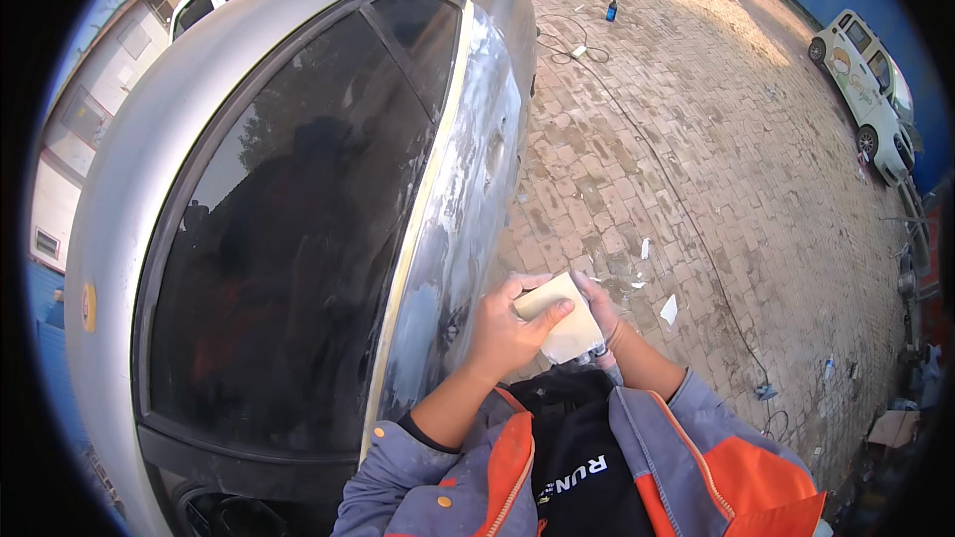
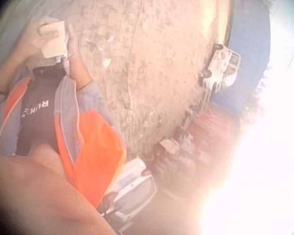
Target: The person uses a handheld electric sander to smooth the surface of a silver car door. They move the sander across the door panel in overlapping strokes, occasionally pausing to wipe the surface with their hand to check the finish.
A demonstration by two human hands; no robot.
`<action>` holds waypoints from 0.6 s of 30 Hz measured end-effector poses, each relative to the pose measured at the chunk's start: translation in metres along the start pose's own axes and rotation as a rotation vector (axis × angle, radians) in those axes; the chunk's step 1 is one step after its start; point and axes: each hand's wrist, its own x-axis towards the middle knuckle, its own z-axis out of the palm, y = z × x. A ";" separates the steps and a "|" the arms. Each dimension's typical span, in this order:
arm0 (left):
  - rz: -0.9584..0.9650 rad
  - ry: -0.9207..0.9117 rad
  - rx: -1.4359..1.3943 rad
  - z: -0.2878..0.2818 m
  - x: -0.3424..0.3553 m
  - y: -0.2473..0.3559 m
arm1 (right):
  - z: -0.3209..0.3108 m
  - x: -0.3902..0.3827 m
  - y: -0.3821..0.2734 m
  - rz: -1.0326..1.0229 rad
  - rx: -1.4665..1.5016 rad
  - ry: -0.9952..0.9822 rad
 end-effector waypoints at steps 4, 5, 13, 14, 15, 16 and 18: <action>-0.254 0.009 -0.085 0.016 0.059 -0.004 | -0.026 0.026 -0.046 0.114 0.024 0.144; -0.144 0.024 -0.003 0.024 0.071 -0.004 | -0.034 0.034 -0.058 0.076 0.063 0.049; -0.378 0.071 0.097 0.099 0.197 -0.009 | -0.106 0.081 -0.184 0.256 0.132 0.039; -0.489 0.063 0.067 0.105 0.210 -0.010 | -0.113 0.086 -0.195 0.264 0.169 0.005; -0.380 0.093 0.156 0.113 0.218 -0.010 | -0.120 0.091 -0.203 0.289 0.189 0.007; -0.273 0.109 0.257 0.120 0.224 -0.011 | -0.126 0.097 -0.210 0.324 0.205 0.018; -0.214 0.104 0.373 0.128 0.238 -0.018 | -0.140 0.110 -0.221 0.372 0.212 0.008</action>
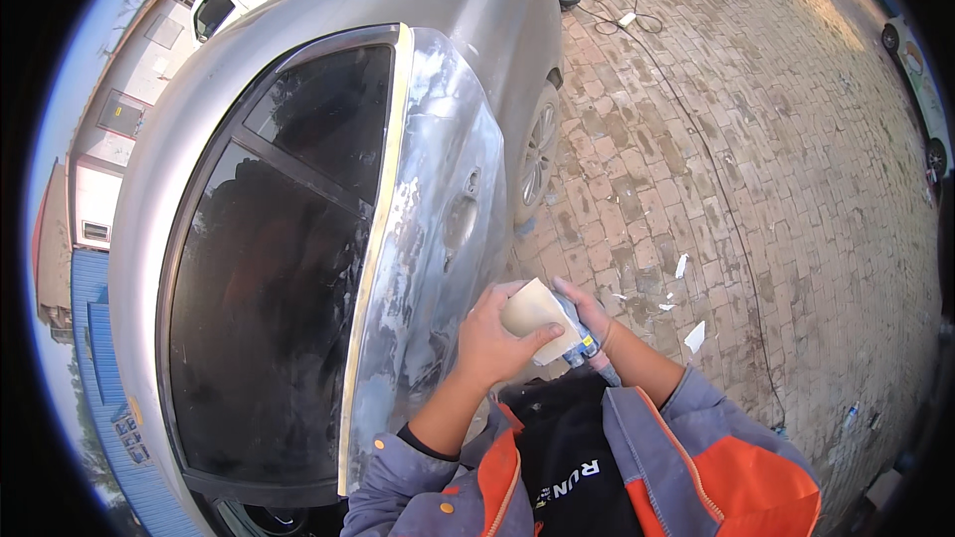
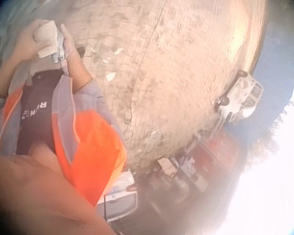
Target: The person uses a handheld electric sander to smooth the surface of a silver car door. They move the sander across the door panel in overlapping strokes, occasionally pausing to wipe the surface with their hand to check the finish.
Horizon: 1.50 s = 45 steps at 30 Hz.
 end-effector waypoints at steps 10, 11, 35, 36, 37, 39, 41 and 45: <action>0.429 0.040 1.100 -0.114 0.110 -0.126 | -0.003 0.083 -0.065 -0.240 -0.729 0.328; 0.398 -0.057 1.139 -0.124 0.117 -0.137 | 0.002 0.096 -0.066 -0.236 -0.880 0.439; 0.485 -0.205 1.160 -0.132 0.133 -0.173 | 0.000 0.202 -0.048 -0.963 -1.781 0.544; 0.489 -0.203 1.162 -0.132 0.133 -0.173 | 0.000 0.202 -0.048 -1.049 -1.783 0.567; 0.492 -0.202 1.164 -0.132 0.133 -0.173 | 0.000 0.201 -0.049 -0.949 -1.828 0.561; 0.486 -0.204 1.168 -0.132 0.133 -0.172 | 0.001 0.199 -0.049 -0.753 -1.895 0.529; 0.478 -0.208 1.167 -0.131 0.132 -0.171 | 0.001 0.198 -0.049 -0.866 -1.890 0.536; 0.488 -0.204 1.167 -0.132 0.135 -0.170 | 0.001 0.199 -0.051 -1.034 -1.908 0.552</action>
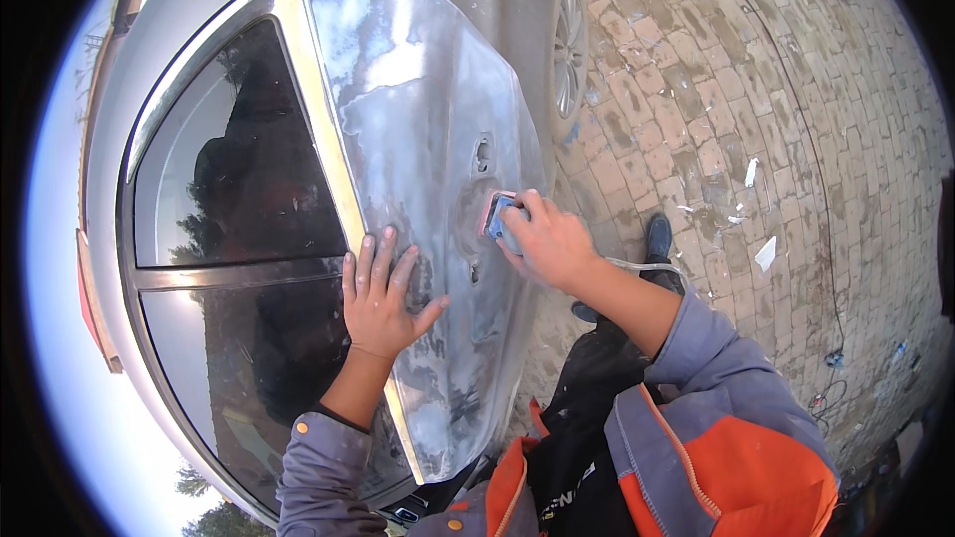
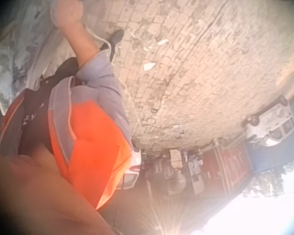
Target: The person uses a handheld electric sander to smooth the surface of a silver car door. They move the sander across the door panel in overlapping strokes, occasionally pausing to wipe the surface with their hand to check the finish.
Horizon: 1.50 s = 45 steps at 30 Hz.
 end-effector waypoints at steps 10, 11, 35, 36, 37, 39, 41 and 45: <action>-0.018 0.012 -0.011 0.002 -0.001 0.000 | 0.002 0.011 0.022 -0.174 -0.087 -0.018; -0.016 0.012 -0.011 0.001 -0.001 0.000 | 0.002 0.013 0.026 -0.214 -0.128 -0.012; -0.029 -0.001 -0.019 -0.002 0.000 0.002 | -0.008 0.010 0.025 -0.153 0.045 -0.228; -0.030 0.000 -0.020 -0.002 0.001 0.002 | -0.008 0.011 0.024 -0.157 0.047 -0.207; -0.033 0.001 -0.021 -0.002 0.001 0.002 | -0.008 0.011 0.024 -0.132 0.024 -0.177; -0.028 0.013 -0.022 -0.002 0.001 0.001 | -0.006 0.012 0.023 -0.108 0.021 -0.059; -0.025 0.015 -0.020 -0.002 0.001 0.001 | -0.003 0.009 0.018 -0.090 0.035 -0.134; -0.027 0.004 -0.036 0.001 0.000 0.002 | 0.002 0.001 0.006 0.024 0.147 -0.100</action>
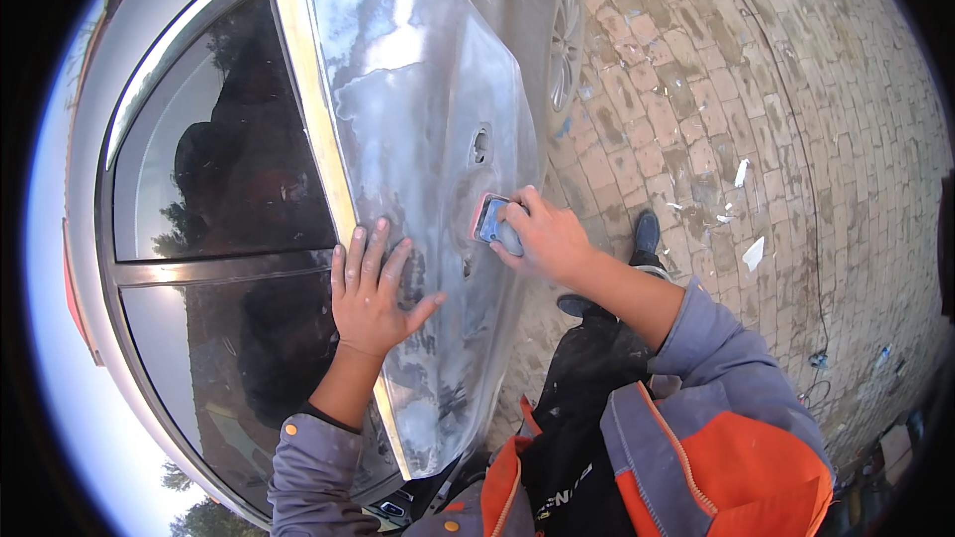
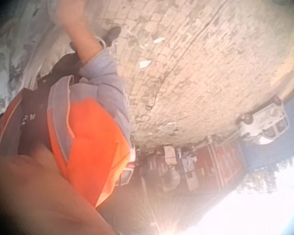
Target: The person uses a handheld electric sander to smooth the surface of a silver car door. They move the sander across the door panel in overlapping strokes, occasionally pausing to wipe the surface with their hand to check the finish.
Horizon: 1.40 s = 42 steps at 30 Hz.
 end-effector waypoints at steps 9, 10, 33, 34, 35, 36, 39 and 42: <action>0.000 0.005 0.038 -0.002 0.001 0.001 | -0.002 -0.001 -0.030 0.369 0.149 -0.180; -0.001 0.008 0.038 -0.002 0.001 0.001 | -0.003 -0.001 -0.031 0.374 0.133 -0.158; 0.010 -0.045 0.037 -0.002 0.000 0.000 | 0.013 -0.004 -0.039 0.470 0.329 0.049; 0.006 -0.053 0.041 -0.002 0.000 0.000 | 0.014 -0.002 -0.037 0.459 0.327 0.079; 0.014 -0.050 0.044 -0.002 0.000 -0.001 | 0.017 0.000 -0.035 0.447 0.323 0.108; 0.020 -0.049 0.046 -0.002 0.000 -0.001 | 0.019 0.002 -0.033 0.436 0.320 0.136; 0.034 -0.038 0.052 -0.001 -0.001 -0.002 | 0.023 0.006 -0.026 0.334 0.284 0.277; 0.043 -0.019 0.048 0.001 0.000 -0.002 | 0.021 0.004 -0.016 0.165 0.234 0.307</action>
